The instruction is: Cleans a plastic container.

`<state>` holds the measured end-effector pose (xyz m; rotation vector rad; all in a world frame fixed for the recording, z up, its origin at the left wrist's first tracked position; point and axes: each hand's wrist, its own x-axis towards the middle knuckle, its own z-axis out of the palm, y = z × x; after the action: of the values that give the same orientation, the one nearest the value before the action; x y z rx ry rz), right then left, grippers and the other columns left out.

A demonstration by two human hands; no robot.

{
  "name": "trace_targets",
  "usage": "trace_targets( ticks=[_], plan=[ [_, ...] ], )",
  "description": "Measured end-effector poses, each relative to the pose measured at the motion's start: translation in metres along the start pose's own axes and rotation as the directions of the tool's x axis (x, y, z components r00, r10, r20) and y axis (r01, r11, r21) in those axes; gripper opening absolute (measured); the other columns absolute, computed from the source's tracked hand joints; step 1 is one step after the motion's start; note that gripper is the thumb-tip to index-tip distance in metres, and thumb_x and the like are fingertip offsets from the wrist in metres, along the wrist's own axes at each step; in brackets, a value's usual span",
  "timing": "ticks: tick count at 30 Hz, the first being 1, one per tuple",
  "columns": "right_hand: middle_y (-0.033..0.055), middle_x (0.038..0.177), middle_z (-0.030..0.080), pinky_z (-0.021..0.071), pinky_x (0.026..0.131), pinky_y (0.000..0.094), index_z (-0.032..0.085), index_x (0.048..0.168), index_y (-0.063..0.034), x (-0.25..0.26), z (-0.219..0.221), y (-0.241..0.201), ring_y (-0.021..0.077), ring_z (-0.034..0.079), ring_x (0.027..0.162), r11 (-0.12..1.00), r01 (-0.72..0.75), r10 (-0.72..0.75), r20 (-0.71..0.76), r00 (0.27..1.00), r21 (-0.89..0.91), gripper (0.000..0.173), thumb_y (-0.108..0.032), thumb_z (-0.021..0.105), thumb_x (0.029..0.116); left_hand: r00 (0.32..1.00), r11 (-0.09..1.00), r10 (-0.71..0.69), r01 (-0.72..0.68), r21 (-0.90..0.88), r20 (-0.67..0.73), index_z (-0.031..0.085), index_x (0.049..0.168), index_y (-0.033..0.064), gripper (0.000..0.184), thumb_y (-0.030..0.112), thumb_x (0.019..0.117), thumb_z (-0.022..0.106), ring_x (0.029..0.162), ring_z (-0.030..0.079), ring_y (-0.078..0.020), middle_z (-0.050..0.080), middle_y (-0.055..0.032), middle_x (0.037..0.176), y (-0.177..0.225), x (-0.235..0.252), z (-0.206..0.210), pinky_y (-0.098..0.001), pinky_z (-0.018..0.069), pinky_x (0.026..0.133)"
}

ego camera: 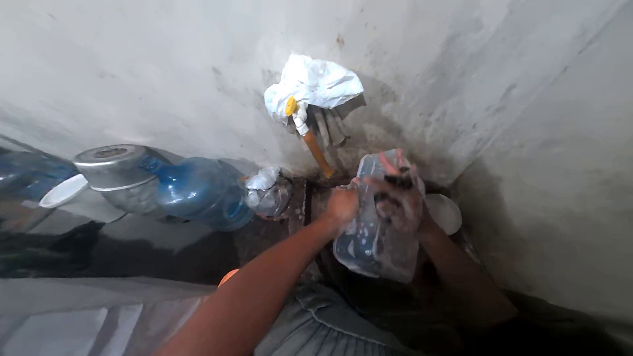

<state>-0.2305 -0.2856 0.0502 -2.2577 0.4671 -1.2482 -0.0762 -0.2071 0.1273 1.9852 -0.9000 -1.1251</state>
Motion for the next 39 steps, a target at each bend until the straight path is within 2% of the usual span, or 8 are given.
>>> trace_targets(
  ticks=[5, 7, 14, 20, 25, 29, 33, 39],
  plan=[
    [0.0067, 0.161, 0.044, 0.0385, 0.121, 0.0431, 0.050, 0.151, -0.0078, 0.036, -0.007, 0.011, 0.0201, 0.042, 0.148, 0.972, -0.235, 0.234, -0.087, 0.968, 0.006, 0.048, -0.029, 0.036, 0.1106, 0.999, 0.993, 0.033, -0.037, -0.109, -0.034, 0.062, 0.107, 0.0064, 0.058, 0.055, 0.1090, 0.029, 0.067, 0.056, -0.0171, 0.057, -0.0084, 0.080, -0.005, -0.006, -0.006, -0.0350, 0.0520, 0.061],
    [0.0080, 0.162, 0.043, 0.0366, 0.123, 0.0437, 0.048, 0.152, -0.0060, 0.025, 0.008, -0.023, 0.0217, 0.037, 0.151, 0.984, -0.169, 0.172, -0.082, 0.982, 0.051, 0.047, -0.021, 0.042, 0.1082, 0.995, 0.988, 0.041, -0.054, -0.146, -0.092, 0.061, 0.110, 0.0071, 0.056, 0.054, 0.1096, 0.030, 0.068, 0.054, -0.0156, 0.055, -0.0071, 0.082, -0.003, -0.006, -0.010, -0.0335, 0.0493, 0.062],
    [0.0051, 0.164, 0.041, 0.0138, 0.126, 0.0686, 0.051, 0.151, -0.0322, -0.060, 0.028, -0.050, 0.0313, 0.026, 0.156, 0.993, -0.054, 0.046, -0.075, 0.996, -0.101, 0.067, -0.072, 0.041, 0.0981, 0.978, 0.942, 0.065, -0.127, -0.310, -0.201, 0.060, 0.108, 0.0135, 0.053, 0.058, 0.1076, 0.031, 0.063, 0.055, -0.0100, 0.055, -0.0012, 0.075, -0.008, -0.005, -0.022, -0.0288, 0.0508, 0.057],
    [0.0129, 0.170, 0.024, 0.0258, 0.124, 0.0555, 0.031, 0.163, -0.0138, -0.024, 0.004, 0.016, 0.0333, 0.022, 0.157, 0.890, -0.446, 0.430, -0.155, 0.890, -0.096, 0.063, -0.041, 0.044, 0.1076, 0.990, 0.976, 0.126, -0.134, -0.171, -0.061, 0.060, 0.118, 0.0067, 0.060, 0.055, 0.1090, 0.027, 0.076, 0.060, -0.0150, 0.060, -0.0080, 0.088, -0.013, -0.009, -0.021, -0.0343, 0.0541, 0.069],
    [0.0127, 0.171, 0.019, 0.0135, 0.130, 0.0534, 0.027, 0.163, -0.0063, 0.022, 0.021, -0.022, 0.0259, 0.017, 0.159, 0.991, -0.134, 0.132, -0.258, 0.957, 0.009, 0.066, -0.044, 0.034, 0.1090, 0.975, 0.973, 0.216, -0.220, -0.071, -0.055, 0.062, 0.097, 0.0063, 0.054, 0.047, 0.1116, 0.028, 0.065, 0.056, -0.0133, 0.055, -0.0044, 0.074, -0.013, -0.008, -0.022, -0.0309, 0.0511, 0.062],
    [0.0144, 0.165, 0.036, 0.0301, 0.125, 0.0523, 0.044, 0.156, -0.0145, -0.030, 0.053, -0.062, 0.0313, 0.029, 0.155, 0.997, 0.072, -0.074, -0.166, 0.983, -0.023, 0.055, -0.034, 0.046, 0.1046, 0.961, 0.946, 0.242, -0.264, -0.189, -0.130, 0.062, 0.095, 0.0082, 0.049, 0.043, 0.1118, 0.032, 0.060, 0.057, -0.0108, 0.057, -0.0021, 0.069, -0.015, -0.007, -0.027, -0.0283, 0.0516, 0.057],
    [0.0031, 0.167, 0.034, 0.0147, 0.129, 0.0534, 0.037, 0.158, -0.0302, -0.085, 0.056, -0.028, 0.0246, 0.022, 0.157, 0.964, 0.252, -0.262, -0.121, 0.957, -0.089, 0.052, -0.042, 0.041, 0.1079, 0.964, 0.944, 0.251, -0.265, -0.196, -0.092, 0.058, 0.089, 0.0087, 0.050, 0.042, 0.1123, 0.031, 0.052, 0.050, -0.0097, 0.050, 0.0001, 0.063, -0.016, -0.009, -0.022, -0.0254, 0.0464, 0.050],
    [0.0159, 0.168, 0.028, 0.0351, 0.122, 0.0457, 0.031, 0.162, -0.0113, -0.020, 0.000, 0.019, 0.0269, 0.036, 0.152, 0.969, -0.156, 0.081, -0.346, 0.935, -0.194, 0.057, -0.030, 0.040, 0.1089, 0.952, 0.952, 0.306, -0.306, 0.015, 0.005, 0.063, 0.105, 0.0032, 0.048, 0.038, 0.1129, 0.032, 0.072, 0.057, -0.0131, 0.057, -0.0066, 0.082, -0.003, -0.021, -0.015, -0.0315, 0.0512, 0.068]
  ],
)
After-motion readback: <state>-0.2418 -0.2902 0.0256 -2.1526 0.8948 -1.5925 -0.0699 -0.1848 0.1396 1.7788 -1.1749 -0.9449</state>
